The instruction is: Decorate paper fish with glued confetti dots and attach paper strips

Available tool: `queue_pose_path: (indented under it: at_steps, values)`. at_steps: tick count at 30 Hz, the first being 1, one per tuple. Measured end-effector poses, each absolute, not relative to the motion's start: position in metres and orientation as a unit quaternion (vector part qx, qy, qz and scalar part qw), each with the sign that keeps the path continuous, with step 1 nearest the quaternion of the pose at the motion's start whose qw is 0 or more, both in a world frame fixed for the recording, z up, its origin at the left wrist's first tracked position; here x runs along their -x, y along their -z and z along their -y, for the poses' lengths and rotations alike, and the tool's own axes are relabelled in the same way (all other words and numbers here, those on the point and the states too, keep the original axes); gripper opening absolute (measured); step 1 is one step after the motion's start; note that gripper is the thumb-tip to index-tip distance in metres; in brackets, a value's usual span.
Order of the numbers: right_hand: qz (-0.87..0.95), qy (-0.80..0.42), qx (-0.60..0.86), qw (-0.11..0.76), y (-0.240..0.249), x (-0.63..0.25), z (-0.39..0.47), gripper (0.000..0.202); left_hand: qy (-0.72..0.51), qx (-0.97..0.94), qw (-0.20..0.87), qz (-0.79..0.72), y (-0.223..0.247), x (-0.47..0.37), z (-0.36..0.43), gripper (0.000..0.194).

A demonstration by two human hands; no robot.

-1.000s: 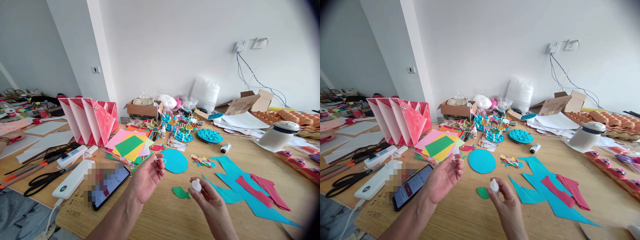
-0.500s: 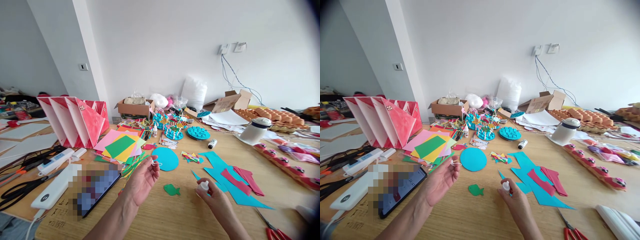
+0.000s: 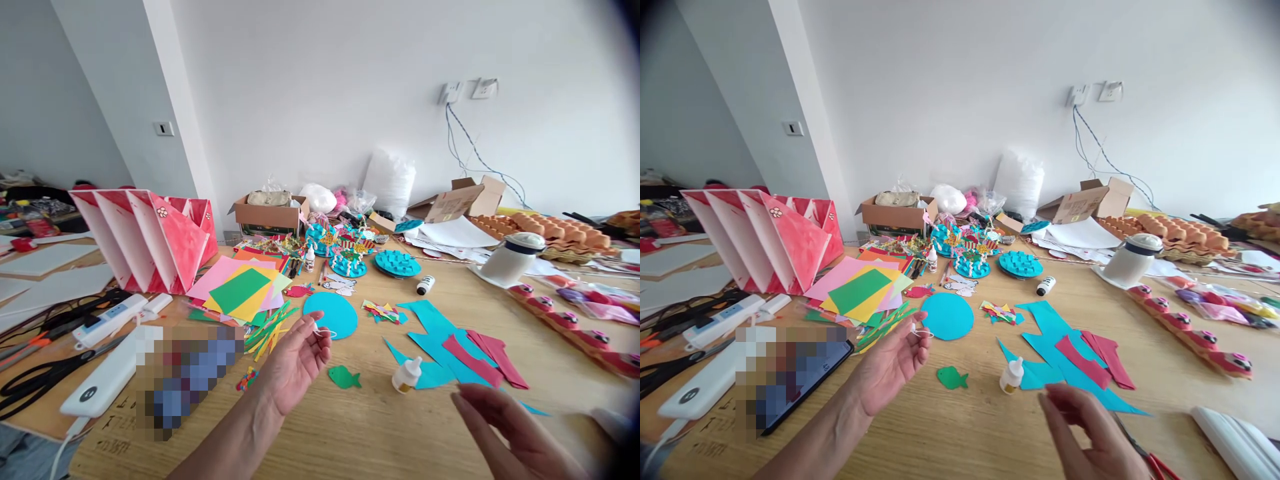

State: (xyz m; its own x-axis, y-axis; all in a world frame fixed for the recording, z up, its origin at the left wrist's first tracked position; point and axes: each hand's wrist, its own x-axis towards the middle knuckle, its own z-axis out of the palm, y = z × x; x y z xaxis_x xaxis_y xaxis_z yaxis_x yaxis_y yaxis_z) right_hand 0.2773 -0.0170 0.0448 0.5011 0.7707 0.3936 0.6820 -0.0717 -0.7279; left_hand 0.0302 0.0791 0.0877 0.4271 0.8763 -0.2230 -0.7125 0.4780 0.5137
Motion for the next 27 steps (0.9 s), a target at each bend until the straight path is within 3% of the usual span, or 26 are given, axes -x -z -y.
queue_pose_path:
  at_steps: [6, 15, 22, 27]
  values:
    - [0.707, -0.092, 0.58, 0.395, -0.107, -0.209, -0.006, 0.019, -0.448, -0.192, 0.846, -0.219, -0.086, -0.041, -0.067, 0.026]
    - [0.791, -0.124, 0.54, 0.258, -0.116, -0.193, -0.037, 0.026, -0.425, -0.179, 0.859, -0.222, -0.078, -0.045, -0.055, 0.031]
    - [0.715, -0.202, 0.599, 0.297, -0.131, -0.23, -0.07, 0.02, -0.429, -0.258, 0.824, -0.268, -0.065, -0.047, -0.065, 0.035]
    - [0.535, -0.347, 0.679, 0.364, -0.119, -0.292, -0.136, 0.017, -0.478, -0.47, 0.641, -0.374, -0.031, -0.047, -0.089, 0.034]
